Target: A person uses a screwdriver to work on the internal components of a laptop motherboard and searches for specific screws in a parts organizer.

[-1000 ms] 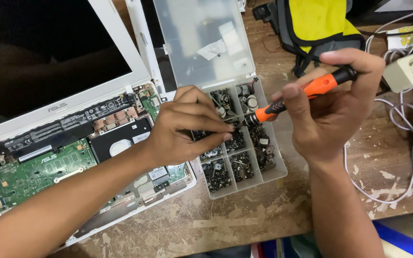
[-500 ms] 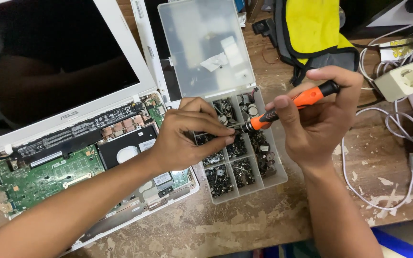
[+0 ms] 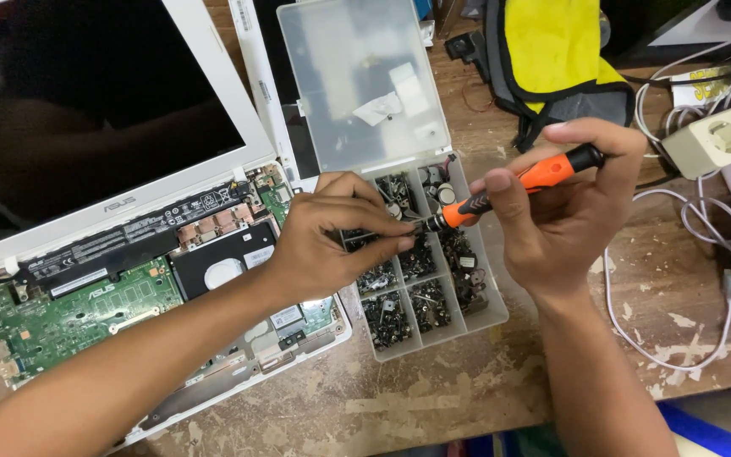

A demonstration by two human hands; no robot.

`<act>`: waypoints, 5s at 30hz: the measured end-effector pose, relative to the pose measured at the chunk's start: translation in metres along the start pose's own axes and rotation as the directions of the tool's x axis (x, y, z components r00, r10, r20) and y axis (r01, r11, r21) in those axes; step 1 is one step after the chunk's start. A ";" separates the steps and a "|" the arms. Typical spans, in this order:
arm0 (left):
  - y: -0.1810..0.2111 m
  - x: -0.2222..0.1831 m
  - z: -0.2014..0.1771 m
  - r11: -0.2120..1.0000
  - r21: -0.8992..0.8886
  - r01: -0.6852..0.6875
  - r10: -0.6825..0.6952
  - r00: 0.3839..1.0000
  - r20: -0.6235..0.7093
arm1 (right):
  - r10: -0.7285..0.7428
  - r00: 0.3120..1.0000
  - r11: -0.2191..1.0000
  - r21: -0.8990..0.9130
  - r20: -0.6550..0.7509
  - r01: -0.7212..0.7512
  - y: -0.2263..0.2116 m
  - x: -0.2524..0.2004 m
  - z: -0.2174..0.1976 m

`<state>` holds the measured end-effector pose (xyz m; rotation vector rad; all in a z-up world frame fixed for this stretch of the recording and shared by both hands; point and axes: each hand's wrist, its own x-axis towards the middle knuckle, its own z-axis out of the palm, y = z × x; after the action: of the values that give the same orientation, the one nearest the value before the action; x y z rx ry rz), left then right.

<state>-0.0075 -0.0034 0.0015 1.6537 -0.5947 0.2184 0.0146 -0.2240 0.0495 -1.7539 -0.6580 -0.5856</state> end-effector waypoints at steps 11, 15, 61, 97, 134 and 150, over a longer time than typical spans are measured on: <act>0.000 0.001 0.000 1.000 0.010 -0.008 0.008 1.000 0.007 | -0.072 0.997 0.997 -0.019 -0.031 0.072 0.007 -0.002 -0.002; 0.000 0.000 0.001 0.999 0.041 -0.019 0.018 1.000 0.010 | -0.079 0.996 0.994 -0.081 -0.037 0.075 0.006 -0.004 -0.002; 0.067 -0.109 -0.110 0.606 0.717 -0.346 -0.065 0.876 0.478 | -0.234 0.893 0.968 0.175 0.385 0.178 -0.044 -0.058 0.080; 0.079 -0.122 -0.100 0.503 0.810 -0.302 -0.199 0.871 0.448 | -0.167 0.874 0.982 0.157 0.455 0.106 -0.058 -0.055 0.097; 0.076 -0.124 -0.101 0.560 0.793 -0.240 -0.171 0.903 0.394 | -0.258 0.776 0.960 0.242 0.576 0.139 -0.056 -0.057 0.107; 0.045 -0.123 -0.091 0.821 0.570 0.034 -0.110 0.989 0.099 | -0.244 0.823 0.970 0.152 0.513 0.192 -0.069 -0.051 0.117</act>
<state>-0.1168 0.1132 -0.0006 2.2828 -0.5945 0.2512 -0.0632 -0.1026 0.0319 -1.7691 -1.2677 -0.2038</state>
